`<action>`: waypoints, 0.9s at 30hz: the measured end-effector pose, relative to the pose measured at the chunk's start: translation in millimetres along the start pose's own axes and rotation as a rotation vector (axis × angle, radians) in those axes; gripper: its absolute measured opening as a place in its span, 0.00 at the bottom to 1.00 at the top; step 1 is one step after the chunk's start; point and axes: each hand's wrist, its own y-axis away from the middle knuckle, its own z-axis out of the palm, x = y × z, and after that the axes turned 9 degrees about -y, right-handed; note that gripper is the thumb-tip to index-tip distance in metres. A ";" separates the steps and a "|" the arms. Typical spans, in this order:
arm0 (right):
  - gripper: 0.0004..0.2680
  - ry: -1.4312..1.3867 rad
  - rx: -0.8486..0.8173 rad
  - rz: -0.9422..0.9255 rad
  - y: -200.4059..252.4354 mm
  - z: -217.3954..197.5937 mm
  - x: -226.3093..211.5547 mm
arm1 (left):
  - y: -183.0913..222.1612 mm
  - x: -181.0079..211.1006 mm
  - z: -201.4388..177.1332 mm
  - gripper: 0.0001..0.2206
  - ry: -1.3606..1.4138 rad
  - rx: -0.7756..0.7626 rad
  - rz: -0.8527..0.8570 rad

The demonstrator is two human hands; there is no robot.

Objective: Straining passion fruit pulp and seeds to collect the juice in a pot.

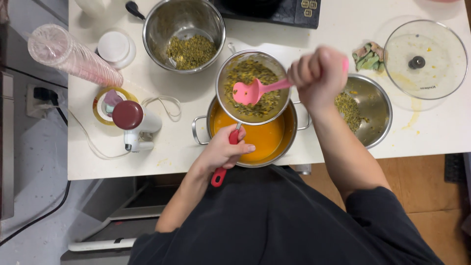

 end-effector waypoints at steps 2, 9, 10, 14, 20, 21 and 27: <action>0.17 -0.013 -0.053 -0.066 13.0 9.2 -10.8 | -1.1 -2.4 -0.3 0.18 -0.021 0.049 -0.002; 0.18 0.287 -0.226 -0.287 27.1 40.1 -32.9 | -6.3 -10.4 0.2 0.17 -0.001 0.045 -0.097; 0.18 0.288 -0.225 -0.287 29.0 38.5 -31.7 | -8.3 -13.1 2.5 0.17 -0.002 0.043 -0.097; 0.18 0.508 -0.302 -0.169 36.7 28.7 -12.3 | -16.5 -25.1 8.7 0.17 -0.023 -0.004 -0.110; 0.19 0.077 -0.143 -0.133 38.9 8.2 -1.6 | -24.1 -35.2 0.7 0.17 0.031 -0.049 -0.161; 0.19 0.012 -0.067 -0.147 35.8 4.4 -5.1 | -23.4 -34.8 -0.3 0.16 0.058 -0.063 -0.176; 0.17 -0.058 0.138 -0.087 32.8 -41.2 20.6 | -25.2 -37.7 -4.0 0.15 0.086 -0.099 -0.147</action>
